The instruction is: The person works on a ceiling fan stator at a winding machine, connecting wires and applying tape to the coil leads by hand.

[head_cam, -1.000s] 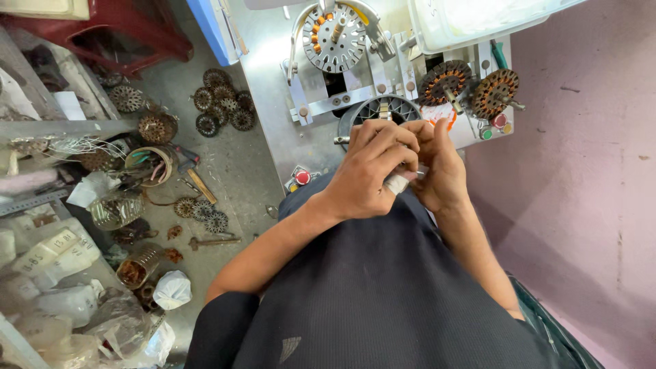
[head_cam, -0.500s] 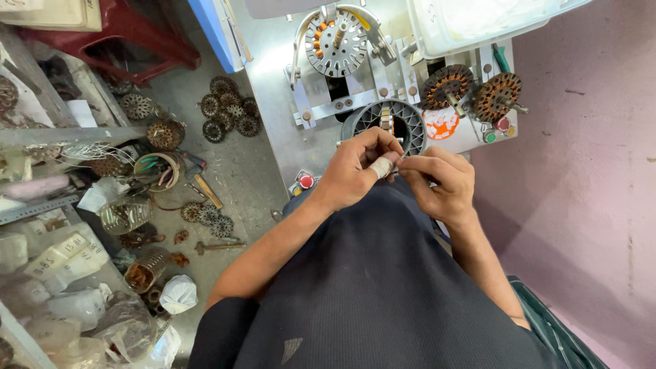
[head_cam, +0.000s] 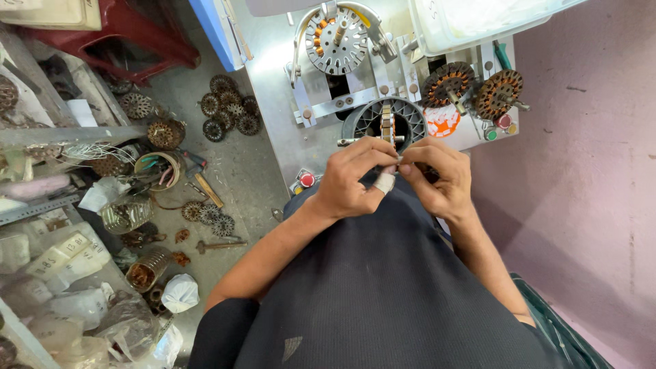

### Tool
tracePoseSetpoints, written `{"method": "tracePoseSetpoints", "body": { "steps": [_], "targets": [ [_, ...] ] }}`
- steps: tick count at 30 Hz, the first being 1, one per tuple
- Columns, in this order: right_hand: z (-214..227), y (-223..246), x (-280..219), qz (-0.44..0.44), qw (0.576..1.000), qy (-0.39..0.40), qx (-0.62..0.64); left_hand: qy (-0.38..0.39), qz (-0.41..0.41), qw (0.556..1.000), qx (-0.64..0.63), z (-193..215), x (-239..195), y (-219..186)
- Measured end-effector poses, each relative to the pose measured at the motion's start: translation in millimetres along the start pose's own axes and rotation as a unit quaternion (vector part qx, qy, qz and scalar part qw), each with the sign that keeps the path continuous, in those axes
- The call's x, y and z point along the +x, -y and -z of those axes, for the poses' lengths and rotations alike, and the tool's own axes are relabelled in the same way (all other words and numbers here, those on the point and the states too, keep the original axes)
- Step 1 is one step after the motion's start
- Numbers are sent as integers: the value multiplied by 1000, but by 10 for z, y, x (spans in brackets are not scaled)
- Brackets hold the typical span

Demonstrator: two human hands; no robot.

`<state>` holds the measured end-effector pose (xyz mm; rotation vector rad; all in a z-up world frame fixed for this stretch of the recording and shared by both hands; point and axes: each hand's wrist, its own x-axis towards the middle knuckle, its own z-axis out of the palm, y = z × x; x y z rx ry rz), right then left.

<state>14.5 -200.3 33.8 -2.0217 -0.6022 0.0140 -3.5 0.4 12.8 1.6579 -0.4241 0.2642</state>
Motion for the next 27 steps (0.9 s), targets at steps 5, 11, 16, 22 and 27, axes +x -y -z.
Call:
{"method": "tracePoseSetpoints", "body": {
  "steps": [5,11,16,22,27],
  "targets": [
    [-62,97,88,-87,995,-15,-38,-18,-63,994,86,-18,-59,130],
    [-126,-145,169,-169,983,-45,-56,8,8,995,102,-42,25,364],
    [-218,-429,267,-186,981,-56,25,113,172,975,80,-144,70,532],
    [-211,-348,271,-140,989,-39,-35,93,164,982,30,-203,-32,626],
    [-249,-212,247,-200,977,-42,-54,51,95,993,38,-269,-132,658]
  ]
}}
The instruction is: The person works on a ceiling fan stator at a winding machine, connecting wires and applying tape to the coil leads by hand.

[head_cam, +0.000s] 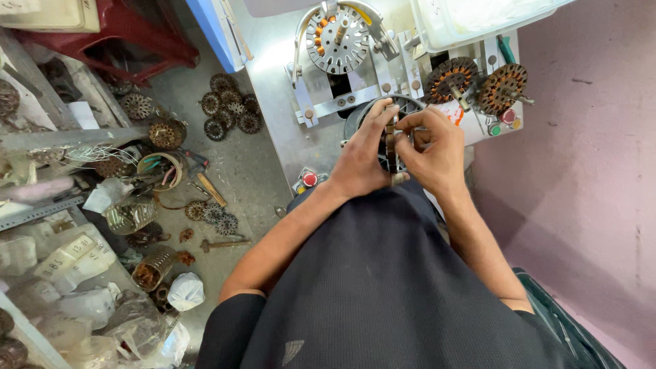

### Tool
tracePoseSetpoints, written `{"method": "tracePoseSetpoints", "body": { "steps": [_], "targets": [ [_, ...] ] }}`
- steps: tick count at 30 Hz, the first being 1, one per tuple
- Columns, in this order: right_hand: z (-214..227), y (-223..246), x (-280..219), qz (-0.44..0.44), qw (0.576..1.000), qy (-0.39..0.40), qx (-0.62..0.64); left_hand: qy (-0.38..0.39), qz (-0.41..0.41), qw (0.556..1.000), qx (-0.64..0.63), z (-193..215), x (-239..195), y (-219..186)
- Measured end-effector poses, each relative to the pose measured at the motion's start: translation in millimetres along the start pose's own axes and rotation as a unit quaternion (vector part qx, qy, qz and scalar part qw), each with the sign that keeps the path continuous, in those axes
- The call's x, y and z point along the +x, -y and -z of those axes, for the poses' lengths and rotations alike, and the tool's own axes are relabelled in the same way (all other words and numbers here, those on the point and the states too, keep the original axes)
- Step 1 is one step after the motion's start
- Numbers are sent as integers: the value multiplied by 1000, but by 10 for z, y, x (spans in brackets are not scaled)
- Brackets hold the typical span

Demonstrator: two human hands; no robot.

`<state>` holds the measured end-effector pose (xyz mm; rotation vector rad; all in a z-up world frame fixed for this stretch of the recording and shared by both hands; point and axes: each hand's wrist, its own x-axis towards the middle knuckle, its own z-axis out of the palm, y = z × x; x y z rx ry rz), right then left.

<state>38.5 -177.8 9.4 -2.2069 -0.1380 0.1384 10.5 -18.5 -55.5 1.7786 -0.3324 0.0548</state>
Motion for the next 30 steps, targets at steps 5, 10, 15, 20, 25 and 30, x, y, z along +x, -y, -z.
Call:
{"method": "tracePoseSetpoints", "body": {
  "steps": [5,10,15,20,25,30],
  "targets": [
    [99,-52,9,-117,970,63,202,-10,-5,1000,22,-5,17,22],
    [104,-238,18,-35,994,32,94,5,-13,999,35,-20,10,13],
    [97,-318,-24,-5,994,33,106,4,1,999,33,-25,3,6],
    [47,-387,-71,-52,983,34,174,2,-7,999,39,-35,-16,44],
    [-4,-451,-68,-48,985,40,159,4,-25,998,49,-33,8,56],
    [18,-361,-72,-89,970,56,221,-8,-27,998,57,62,61,-89]
  ]
}}
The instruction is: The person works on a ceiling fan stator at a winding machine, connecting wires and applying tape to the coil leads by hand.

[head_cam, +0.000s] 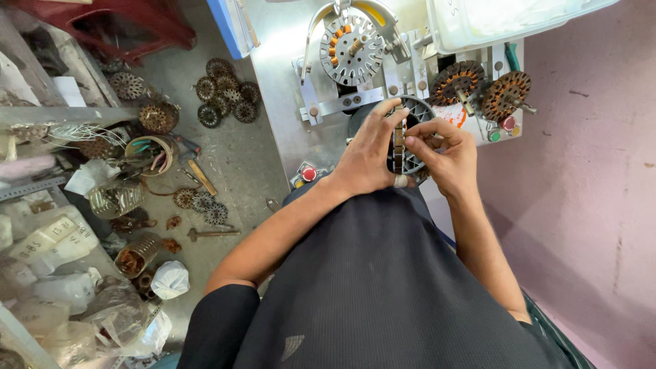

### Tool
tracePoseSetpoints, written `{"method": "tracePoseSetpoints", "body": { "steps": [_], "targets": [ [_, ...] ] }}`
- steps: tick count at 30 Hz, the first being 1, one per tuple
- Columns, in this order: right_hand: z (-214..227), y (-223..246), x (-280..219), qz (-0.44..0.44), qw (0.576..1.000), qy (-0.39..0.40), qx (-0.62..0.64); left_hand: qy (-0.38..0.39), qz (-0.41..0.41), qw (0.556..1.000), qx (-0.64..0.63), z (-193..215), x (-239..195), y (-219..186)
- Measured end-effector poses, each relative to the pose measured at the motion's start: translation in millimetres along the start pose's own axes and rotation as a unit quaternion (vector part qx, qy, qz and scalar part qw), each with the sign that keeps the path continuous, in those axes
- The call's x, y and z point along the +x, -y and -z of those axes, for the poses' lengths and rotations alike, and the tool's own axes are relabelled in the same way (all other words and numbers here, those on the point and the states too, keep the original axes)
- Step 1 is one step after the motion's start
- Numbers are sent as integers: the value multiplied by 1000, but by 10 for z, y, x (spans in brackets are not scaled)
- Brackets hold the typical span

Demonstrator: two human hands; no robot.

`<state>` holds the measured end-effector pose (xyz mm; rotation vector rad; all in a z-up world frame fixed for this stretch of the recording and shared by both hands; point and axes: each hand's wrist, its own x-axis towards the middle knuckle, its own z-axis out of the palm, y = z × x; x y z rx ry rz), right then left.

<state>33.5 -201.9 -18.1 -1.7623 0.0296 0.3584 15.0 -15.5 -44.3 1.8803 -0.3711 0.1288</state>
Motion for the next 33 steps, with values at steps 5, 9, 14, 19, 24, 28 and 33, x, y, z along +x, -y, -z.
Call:
{"method": "tracePoseSetpoints", "body": {
  "steps": [5,9,14,19,24,28,33],
  "targets": [
    [-70,162,-65,-57,973,15,225,-62,-37,996,49,112,-8,-135],
    [-77,225,-89,-42,979,28,199,-146,5,988,58,114,10,91],
    [-23,230,-50,-29,976,-17,213,-193,59,974,104,101,95,512],
    [11,156,-125,-47,969,-8,242,-163,67,974,141,44,192,688],
    [24,130,-166,-33,968,-2,250,-135,83,976,151,184,321,861],
    [62,114,-201,-32,968,-4,247,-129,61,967,210,208,334,976],
    [110,105,-203,-28,969,-9,247,-155,43,955,250,144,403,1027]
  ]
}}
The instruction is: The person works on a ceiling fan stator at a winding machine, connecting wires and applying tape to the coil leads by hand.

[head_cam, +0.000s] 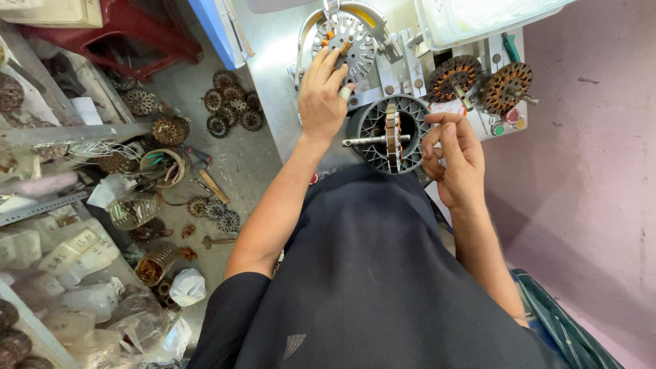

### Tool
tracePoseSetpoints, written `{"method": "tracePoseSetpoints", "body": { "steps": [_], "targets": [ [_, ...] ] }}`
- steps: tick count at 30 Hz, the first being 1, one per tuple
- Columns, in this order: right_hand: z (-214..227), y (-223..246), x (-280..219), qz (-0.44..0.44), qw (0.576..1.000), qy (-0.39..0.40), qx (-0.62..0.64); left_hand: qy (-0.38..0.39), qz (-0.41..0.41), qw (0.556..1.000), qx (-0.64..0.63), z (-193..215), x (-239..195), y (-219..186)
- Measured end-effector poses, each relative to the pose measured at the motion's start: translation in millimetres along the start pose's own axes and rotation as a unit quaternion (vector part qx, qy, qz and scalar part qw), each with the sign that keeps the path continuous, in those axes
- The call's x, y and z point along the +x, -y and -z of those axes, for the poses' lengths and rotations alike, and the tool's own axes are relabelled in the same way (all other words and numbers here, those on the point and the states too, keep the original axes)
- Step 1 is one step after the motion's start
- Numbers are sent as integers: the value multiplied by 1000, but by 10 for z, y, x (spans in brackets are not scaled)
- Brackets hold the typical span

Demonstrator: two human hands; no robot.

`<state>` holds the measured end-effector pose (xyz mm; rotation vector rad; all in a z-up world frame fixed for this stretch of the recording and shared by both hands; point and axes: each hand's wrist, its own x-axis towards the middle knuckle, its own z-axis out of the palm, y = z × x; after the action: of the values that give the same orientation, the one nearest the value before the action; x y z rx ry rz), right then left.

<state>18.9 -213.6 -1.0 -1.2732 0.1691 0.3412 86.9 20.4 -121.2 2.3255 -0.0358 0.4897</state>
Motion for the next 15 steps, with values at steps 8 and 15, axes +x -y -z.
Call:
{"method": "tracePoseSetpoints", "body": {
  "steps": [8,15],
  "targets": [
    [23,-23,19,-5,1000,1,-7,-19,-1,999,29,-78,32,2],
    [38,10,36,-11,1000,0,-8,-28,9,999,41,-120,82,-5]
  ]
}}
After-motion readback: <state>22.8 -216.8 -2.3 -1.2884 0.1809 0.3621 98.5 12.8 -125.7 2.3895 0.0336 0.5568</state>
